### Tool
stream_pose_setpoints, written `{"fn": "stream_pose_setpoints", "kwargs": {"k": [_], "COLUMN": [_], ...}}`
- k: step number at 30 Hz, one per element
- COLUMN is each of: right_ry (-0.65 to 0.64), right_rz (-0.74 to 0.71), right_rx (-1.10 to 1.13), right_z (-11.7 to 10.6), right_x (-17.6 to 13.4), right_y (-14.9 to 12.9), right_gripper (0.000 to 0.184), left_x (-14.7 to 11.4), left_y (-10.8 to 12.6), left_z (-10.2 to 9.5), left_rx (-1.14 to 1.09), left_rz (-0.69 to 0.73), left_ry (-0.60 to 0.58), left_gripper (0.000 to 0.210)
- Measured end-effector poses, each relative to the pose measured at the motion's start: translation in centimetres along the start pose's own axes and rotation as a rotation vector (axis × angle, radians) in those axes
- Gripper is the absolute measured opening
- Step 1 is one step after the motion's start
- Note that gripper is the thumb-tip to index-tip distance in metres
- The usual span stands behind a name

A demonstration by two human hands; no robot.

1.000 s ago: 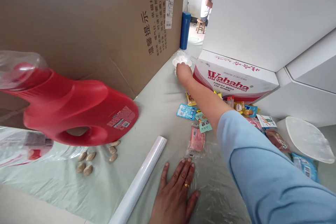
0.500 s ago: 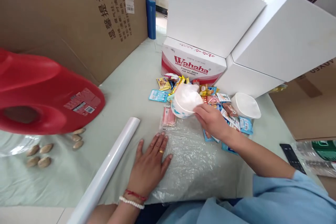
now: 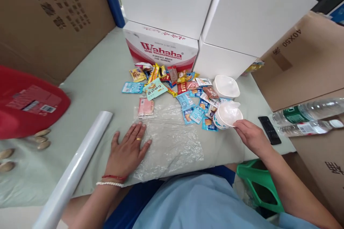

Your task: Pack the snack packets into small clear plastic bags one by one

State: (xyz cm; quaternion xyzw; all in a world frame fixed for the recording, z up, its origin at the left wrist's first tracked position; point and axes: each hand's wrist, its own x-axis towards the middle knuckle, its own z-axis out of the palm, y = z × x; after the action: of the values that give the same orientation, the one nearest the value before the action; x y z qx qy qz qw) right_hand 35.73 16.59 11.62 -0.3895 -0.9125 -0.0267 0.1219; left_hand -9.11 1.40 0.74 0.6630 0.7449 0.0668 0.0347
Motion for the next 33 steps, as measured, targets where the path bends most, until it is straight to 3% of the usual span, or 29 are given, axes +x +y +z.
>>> {"fn": "stream_pose_setpoints", "kwargs": {"k": [6,8,13,15,18,20,23,28,33], "right_ry": [-0.154,-0.183,-0.064,-0.191,-0.544,-0.738,-0.877,-0.826,-0.736], "right_rz": [0.131,0.164,0.266,0.254,0.175,0.123,0.122,0.2,0.278], "right_rx": [0.01,0.039,0.024,-0.027,-0.075,-0.117,-0.189,-0.283,-0.259], "right_z": [-0.4,-1.4,-4.1,-4.3,-3.7,-2.9,-1.3,0.9,1.7], "right_x": [-5.7,-6.0,-3.1,-1.0,2.1,3.7,5.1,4.7,3.6], "right_y": [1.8,2.0,3.3,3.7,3.3,2.5,1.5,1.2,1.9], "right_gripper": [0.029,0.035,0.028,0.032,0.052,0.052,0.046,0.04,0.036], "left_x": [0.4,0.6,0.9,1.0,1.0,1.0,1.0,1.0,0.9], "left_y": [0.1,0.1,0.2,0.3,0.5,0.5,0.5,0.6,0.6], "left_z": [-0.3,-0.3,-0.3,-0.4,-0.5,-0.5,-0.5,-0.5,-0.5], "left_rx": [0.028,0.036,0.045,0.049,0.056,0.059,0.055,0.05,0.055], "left_rz": [-0.003,-0.002,0.003,0.004,-0.003,-0.008,-0.015,-0.02,-0.024], "left_ry": [-0.044,-0.051,-0.021,-0.019,-0.025,-0.03,-0.03,-0.021,-0.028], "left_gripper": [0.078,0.08,0.084,0.085,0.085,0.086,0.085,0.085,0.085]}}
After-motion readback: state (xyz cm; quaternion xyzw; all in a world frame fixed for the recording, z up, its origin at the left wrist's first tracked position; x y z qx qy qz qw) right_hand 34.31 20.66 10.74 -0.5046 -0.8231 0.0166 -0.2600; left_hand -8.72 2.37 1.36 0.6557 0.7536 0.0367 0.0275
